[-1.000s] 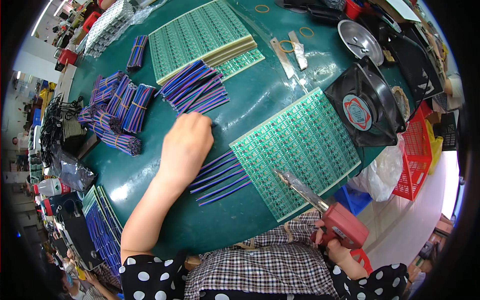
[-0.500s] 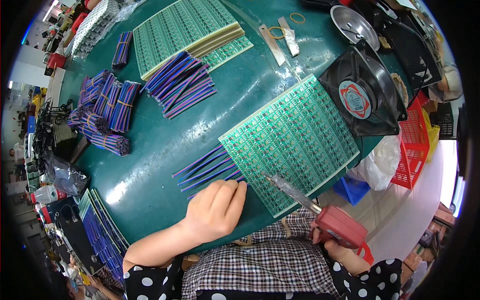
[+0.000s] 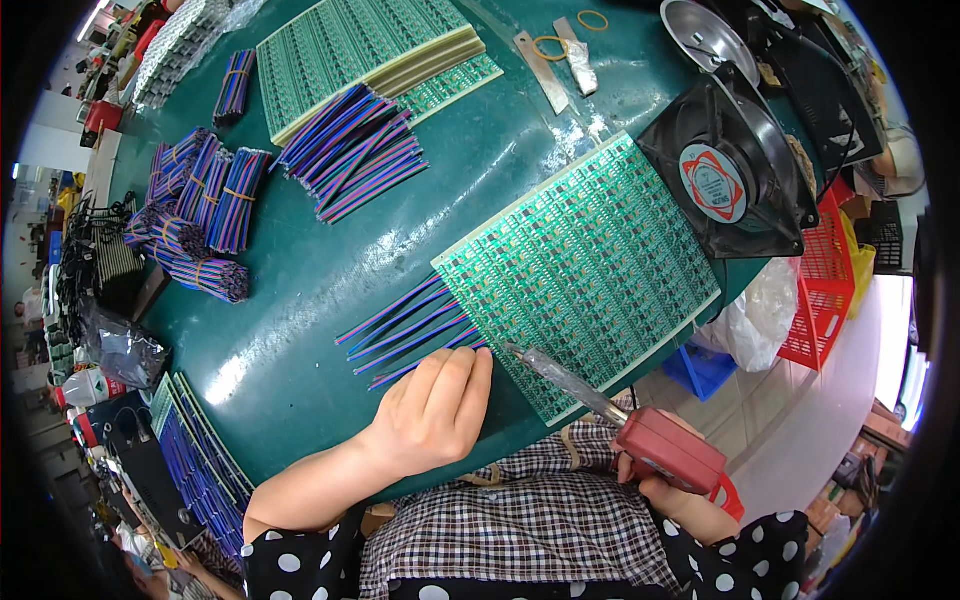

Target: The person solders wires to a printed circuit board with a soldering iron, connecting electronic components on an assembly line.

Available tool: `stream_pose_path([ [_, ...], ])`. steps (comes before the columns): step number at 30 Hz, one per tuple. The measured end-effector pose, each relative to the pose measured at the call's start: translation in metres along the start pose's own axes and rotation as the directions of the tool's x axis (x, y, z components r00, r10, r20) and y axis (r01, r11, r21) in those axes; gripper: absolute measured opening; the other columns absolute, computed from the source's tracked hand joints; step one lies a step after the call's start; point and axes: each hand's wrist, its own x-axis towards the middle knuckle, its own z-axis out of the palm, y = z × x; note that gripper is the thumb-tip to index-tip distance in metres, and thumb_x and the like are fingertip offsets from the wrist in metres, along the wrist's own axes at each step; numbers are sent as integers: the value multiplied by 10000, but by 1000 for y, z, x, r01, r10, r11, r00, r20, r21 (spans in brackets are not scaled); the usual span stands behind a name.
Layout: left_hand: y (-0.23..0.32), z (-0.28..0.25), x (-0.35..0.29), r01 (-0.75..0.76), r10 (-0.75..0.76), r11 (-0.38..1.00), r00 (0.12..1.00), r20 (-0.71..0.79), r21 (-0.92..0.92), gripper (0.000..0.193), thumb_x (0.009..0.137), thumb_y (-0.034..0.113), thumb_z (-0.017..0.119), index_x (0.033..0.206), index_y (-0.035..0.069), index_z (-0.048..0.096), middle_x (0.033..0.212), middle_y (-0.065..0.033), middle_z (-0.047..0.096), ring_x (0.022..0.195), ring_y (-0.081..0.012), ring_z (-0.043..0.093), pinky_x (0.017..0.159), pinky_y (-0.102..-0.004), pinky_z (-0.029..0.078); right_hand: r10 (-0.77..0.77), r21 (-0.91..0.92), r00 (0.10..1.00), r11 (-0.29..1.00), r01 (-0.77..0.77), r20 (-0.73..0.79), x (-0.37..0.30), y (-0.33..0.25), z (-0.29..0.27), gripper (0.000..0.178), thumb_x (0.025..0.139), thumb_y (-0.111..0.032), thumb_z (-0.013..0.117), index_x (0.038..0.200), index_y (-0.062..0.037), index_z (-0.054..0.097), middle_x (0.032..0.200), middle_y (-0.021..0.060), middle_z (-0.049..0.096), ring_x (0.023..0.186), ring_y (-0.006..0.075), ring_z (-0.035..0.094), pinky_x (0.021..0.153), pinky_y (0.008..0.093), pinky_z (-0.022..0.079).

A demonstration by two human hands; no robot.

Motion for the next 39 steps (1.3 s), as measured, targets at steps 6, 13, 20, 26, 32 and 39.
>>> stream_pose_path([
  [6,1,0,-1,-9,9,1000,1000,-2,-2,312,633,27,634,929,-66,672,847,-113,606,728,-225,620,624,-287,524,-13,79,1000,997,12,7,3,2,2,740,752,-293,810,1285,91,469,731,32,694,642,152,689,601,257,531],
  [13,2,0,-1,-24,24,999,1000,-2,23,294,628,13,637,909,-69,675,832,-114,602,718,-224,620,618,-280,526,-12,48,999,999,9,49,5,1,1,726,750,-291,812,1281,76,481,749,36,700,666,153,696,604,254,533],
  [20,4,1,0,-27,27,999,1000,-5,34,289,629,7,645,907,-67,675,830,-113,598,717,-222,618,615,-279,524,-181,-125,982,975,186,49,14,-1,0,717,751,-316,807,1273,67,499,796,47,705,687,167,702,629,253,541],
  [26,2,2,0,-34,35,998,999,-11,55,285,627,3,650,902,-67,673,825,-110,595,711,-216,617,599,-272,521,-76,-37,995,996,78,69,7,1,1,719,753,-322,806,1269,74,499,815,64,708,729,193,716,648,269,554],
  [32,2,2,0,-49,50,996,999,-13,77,241,663,-17,665,901,-55,671,812,-101,590,696,-202,613,579,-260,517,-23,-82,994,996,31,105,-2,-2,-5,721,754,-317,807,1270,78,495,800,49,712,733,194,719,654,278,559],
  [39,3,2,0,-66,68,992,998,-15,107,223,679,-19,664,899,-50,671,799,-92,591,679,-189,609,572,-255,514,26,8,996,1000,-27,80,0,-4,-4,749,746,-317,814,1290,67,472,783,31,708,704,178,712,649,275,554],
])
